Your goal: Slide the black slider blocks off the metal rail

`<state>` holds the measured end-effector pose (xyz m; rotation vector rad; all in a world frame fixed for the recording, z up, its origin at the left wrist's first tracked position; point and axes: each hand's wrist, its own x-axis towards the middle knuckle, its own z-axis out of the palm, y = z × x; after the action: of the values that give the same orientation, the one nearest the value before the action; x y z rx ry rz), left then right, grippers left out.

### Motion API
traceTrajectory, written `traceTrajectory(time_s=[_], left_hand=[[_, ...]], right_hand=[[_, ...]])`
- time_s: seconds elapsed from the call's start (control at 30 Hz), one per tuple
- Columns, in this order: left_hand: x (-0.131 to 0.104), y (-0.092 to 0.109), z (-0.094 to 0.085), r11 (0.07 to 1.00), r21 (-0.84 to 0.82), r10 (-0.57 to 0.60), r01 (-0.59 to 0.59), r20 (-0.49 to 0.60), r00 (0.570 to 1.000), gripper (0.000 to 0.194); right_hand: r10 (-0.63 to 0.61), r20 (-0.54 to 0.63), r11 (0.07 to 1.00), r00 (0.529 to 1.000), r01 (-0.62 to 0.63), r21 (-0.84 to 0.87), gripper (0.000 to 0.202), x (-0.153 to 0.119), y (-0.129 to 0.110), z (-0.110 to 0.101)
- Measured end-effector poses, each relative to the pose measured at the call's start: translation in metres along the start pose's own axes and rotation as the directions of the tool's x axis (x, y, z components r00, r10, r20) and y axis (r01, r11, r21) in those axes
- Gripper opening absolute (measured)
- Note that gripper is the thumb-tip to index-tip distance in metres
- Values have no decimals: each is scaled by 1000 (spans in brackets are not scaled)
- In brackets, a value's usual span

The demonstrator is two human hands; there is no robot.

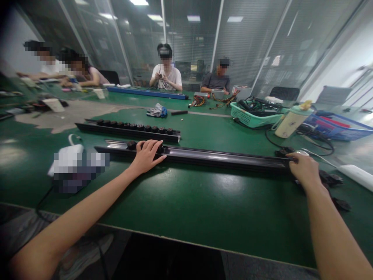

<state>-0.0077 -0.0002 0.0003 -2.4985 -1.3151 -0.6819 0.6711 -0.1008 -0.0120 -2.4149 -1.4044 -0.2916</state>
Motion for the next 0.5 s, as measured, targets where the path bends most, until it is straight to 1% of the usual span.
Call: traceTrajectory(time_s=[0.23,0.33,0.5], left_hand=[[0,1,-2,1000,11,-1,1,9,1000,68],[0,1,-2,1000,1,-4,4,7,1000,68],[0,0,-1,1000,-18,-6,6,5,1000,68]], right_hand=[[-26,-44,1000,999,26,-1,43,4,10,2],[-36,-46,999,998,36,-3,42,2,8,-1],[12,-47,1000,999,-11,8,34,-1,0,-8]])
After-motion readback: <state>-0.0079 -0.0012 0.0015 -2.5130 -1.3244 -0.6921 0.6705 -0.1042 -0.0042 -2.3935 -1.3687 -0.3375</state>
